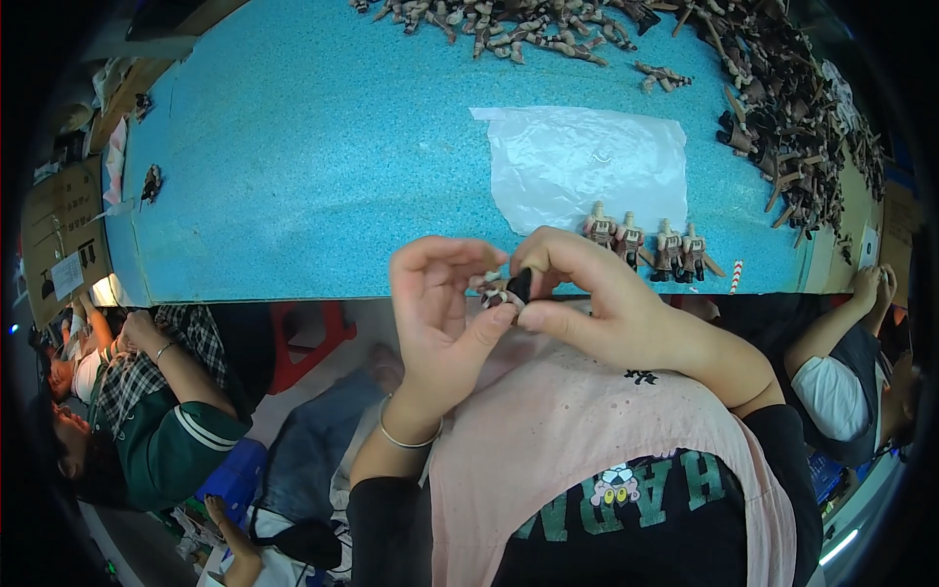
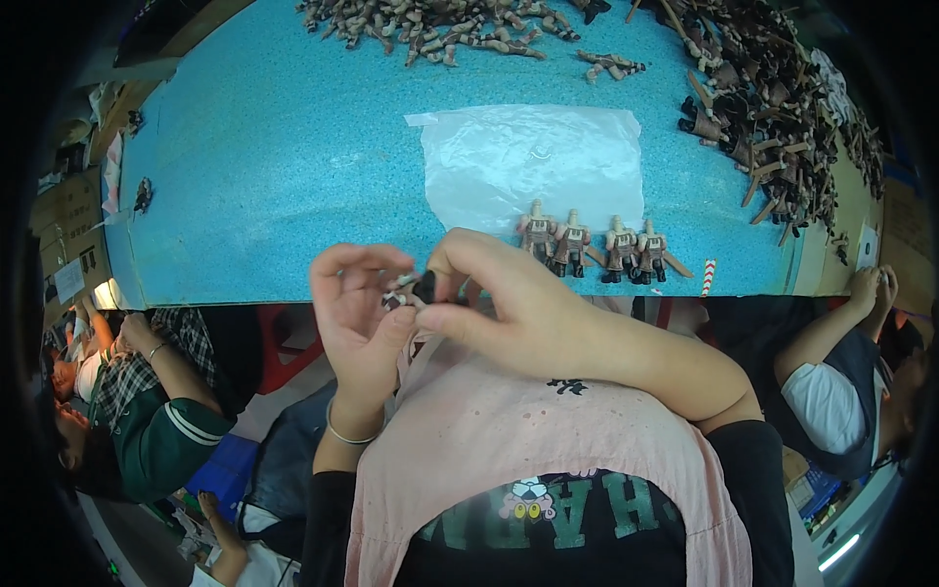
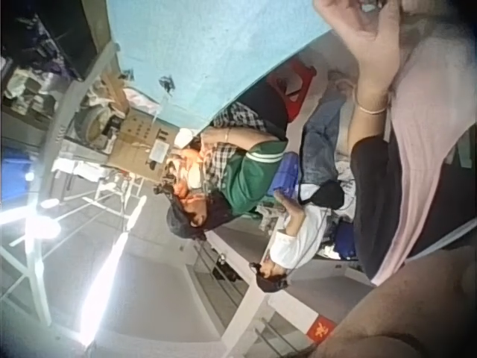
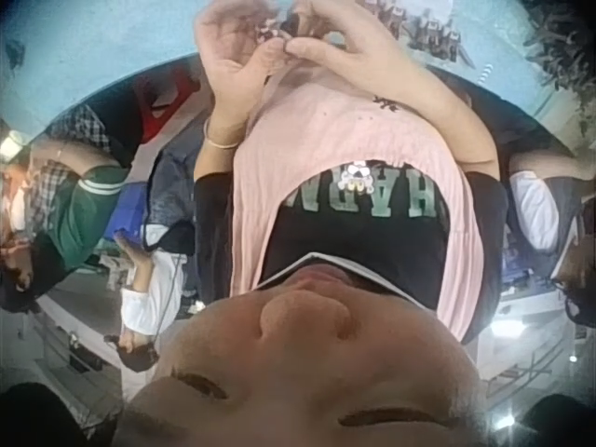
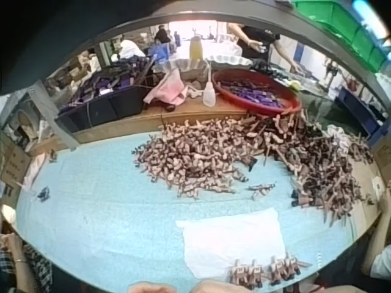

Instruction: The person assembles miniature action figures by attaching parts together by hand, lines them up on the table, applies glue to them using a squeeze bottle, and continues assembling more figures.

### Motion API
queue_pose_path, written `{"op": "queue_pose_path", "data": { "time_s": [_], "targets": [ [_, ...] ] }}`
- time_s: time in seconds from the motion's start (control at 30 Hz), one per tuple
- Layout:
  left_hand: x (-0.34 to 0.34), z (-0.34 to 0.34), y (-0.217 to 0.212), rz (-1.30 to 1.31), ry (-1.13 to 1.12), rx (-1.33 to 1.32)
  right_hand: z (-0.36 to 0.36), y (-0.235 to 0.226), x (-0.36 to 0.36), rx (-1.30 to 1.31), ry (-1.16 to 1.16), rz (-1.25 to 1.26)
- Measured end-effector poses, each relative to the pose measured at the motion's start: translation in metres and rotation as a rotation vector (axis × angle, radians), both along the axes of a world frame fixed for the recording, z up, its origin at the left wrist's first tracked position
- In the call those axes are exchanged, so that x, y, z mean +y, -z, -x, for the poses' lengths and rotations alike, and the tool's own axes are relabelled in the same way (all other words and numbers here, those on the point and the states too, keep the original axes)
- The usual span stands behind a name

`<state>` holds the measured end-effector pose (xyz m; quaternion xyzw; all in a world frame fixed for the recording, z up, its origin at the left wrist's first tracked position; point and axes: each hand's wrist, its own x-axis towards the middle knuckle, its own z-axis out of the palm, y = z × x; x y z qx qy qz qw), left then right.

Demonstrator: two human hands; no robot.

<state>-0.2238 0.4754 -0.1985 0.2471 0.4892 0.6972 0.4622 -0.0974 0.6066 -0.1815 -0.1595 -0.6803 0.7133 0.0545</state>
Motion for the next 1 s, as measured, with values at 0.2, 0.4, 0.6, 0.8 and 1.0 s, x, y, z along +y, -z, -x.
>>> {"op": "queue_pose_path", "data": {
  "time_s": [0.2,0.4,0.6,0.8,1.0],
  "targets": [
    [-0.006,0.003,-0.006,0.072,-0.091,0.150,-0.002,-0.005,-0.001,0.037,0.067,-0.031],
    [-0.001,0.016,-0.012,0.089,0.218,0.098,0.001,-0.013,0.000,0.119,0.136,-0.124],
    [0.001,0.014,-0.006,-0.014,0.171,0.251,0.003,-0.008,0.006,0.204,0.046,-0.282],
    [0.004,0.014,-0.001,-0.033,0.143,0.333,0.000,-0.008,0.007,0.178,0.063,-0.261],
    [0.004,0.016,0.002,0.061,0.090,0.416,0.004,-0.005,0.013,0.135,0.030,-0.147]
  ]
}}
